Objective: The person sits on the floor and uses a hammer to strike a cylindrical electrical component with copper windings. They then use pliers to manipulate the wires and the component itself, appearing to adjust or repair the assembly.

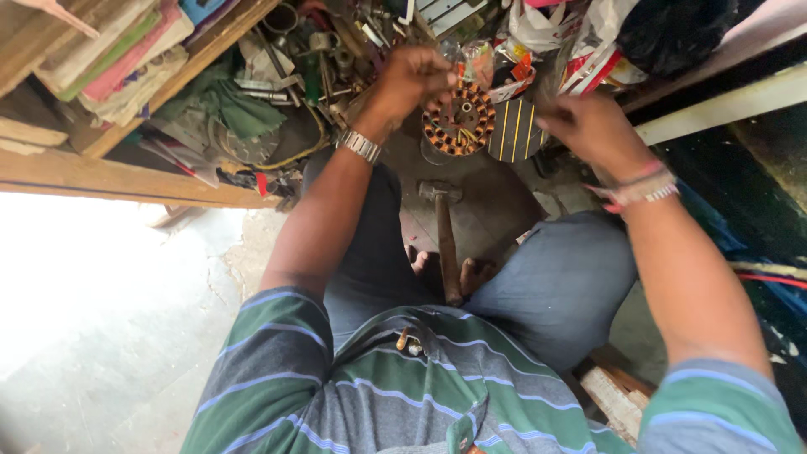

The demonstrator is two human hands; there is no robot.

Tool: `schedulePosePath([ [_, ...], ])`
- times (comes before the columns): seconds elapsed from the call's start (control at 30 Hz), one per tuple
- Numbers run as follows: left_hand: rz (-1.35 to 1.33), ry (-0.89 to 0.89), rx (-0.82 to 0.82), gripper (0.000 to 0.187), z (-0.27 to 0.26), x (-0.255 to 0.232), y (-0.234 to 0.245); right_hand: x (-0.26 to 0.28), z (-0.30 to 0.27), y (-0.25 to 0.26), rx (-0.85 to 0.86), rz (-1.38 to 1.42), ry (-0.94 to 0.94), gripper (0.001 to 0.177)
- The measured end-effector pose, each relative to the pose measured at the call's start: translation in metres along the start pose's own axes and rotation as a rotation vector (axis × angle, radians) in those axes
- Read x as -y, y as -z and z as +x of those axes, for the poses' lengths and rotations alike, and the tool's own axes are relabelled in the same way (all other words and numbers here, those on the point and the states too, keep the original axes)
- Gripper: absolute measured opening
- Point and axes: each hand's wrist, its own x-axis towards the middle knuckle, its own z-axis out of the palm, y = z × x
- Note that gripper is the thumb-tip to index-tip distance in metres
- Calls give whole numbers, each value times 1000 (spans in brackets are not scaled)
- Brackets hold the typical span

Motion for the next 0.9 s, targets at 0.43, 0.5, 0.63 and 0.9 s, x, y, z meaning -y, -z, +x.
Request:
schedulePosePath([
  [0.43, -6, -25, 200, 9, -11, -23, -36, 78, 46, -34, -143, 1226, -96, 9],
  [0.5, -15, -26, 220, 8, -12, -21, -35, 77, 45, -34, -111, 1247, -123, 10],
  [0.63, 10, -75, 239, 10, -15, -23, -33, 80, 46, -31, -26, 1274, -126, 11],
  [0.9, -275, 85, 156, 10, -12, -31, -32, 78, 48, -22, -49, 1370, -231, 7],
])
